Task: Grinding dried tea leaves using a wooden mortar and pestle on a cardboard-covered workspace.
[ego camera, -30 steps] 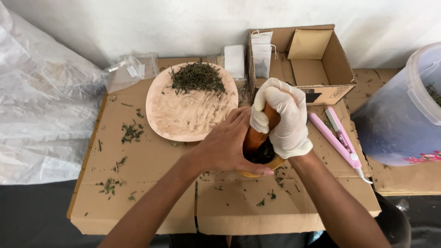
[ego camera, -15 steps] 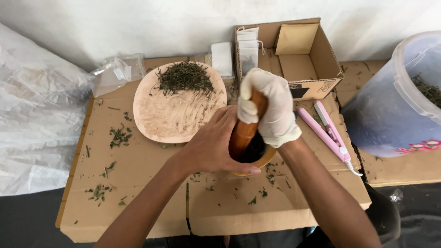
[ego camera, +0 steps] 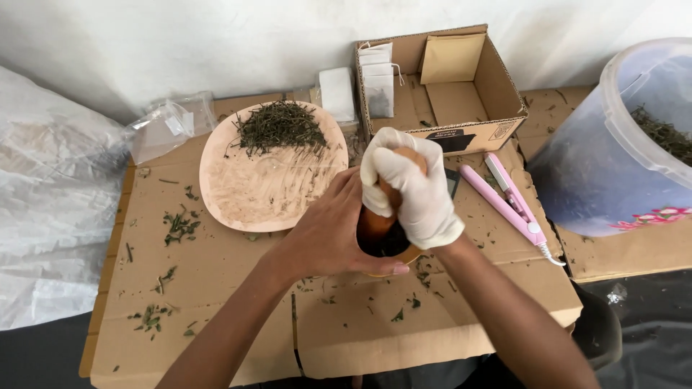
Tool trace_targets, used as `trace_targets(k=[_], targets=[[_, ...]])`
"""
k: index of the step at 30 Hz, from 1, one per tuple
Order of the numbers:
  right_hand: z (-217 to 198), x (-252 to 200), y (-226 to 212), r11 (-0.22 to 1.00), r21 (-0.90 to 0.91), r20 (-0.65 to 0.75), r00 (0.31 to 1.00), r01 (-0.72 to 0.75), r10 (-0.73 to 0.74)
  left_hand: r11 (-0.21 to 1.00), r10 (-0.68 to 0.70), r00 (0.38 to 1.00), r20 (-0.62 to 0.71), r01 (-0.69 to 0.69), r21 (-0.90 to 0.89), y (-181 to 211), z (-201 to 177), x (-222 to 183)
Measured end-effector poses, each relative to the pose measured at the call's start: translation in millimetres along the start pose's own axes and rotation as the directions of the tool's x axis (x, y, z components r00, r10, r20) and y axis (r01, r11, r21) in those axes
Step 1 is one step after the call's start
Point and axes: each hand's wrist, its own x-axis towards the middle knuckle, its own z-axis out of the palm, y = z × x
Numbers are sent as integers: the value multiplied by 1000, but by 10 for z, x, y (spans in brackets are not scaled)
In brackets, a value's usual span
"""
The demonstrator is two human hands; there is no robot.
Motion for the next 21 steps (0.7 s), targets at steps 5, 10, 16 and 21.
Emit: trace_targets(k=[5,10,16,21], targets=[[-226,-10,-221,992,-118,42,998,41,-36,1000,13,1000,17,-13,-9,-4,-7,14],[-72,2,-44,937,-310,-57,981,159,-186,999,-8,998,58,5,37,-10,-29,12],[-24,-45,-104,999,23,82,996,23,-25,997,-77,991,106,80,-18,5,-59,37],[-345,111,74,936,-339,-77,989,95,-129,997,-82,993,86,83,-2,-5,-44,36]])
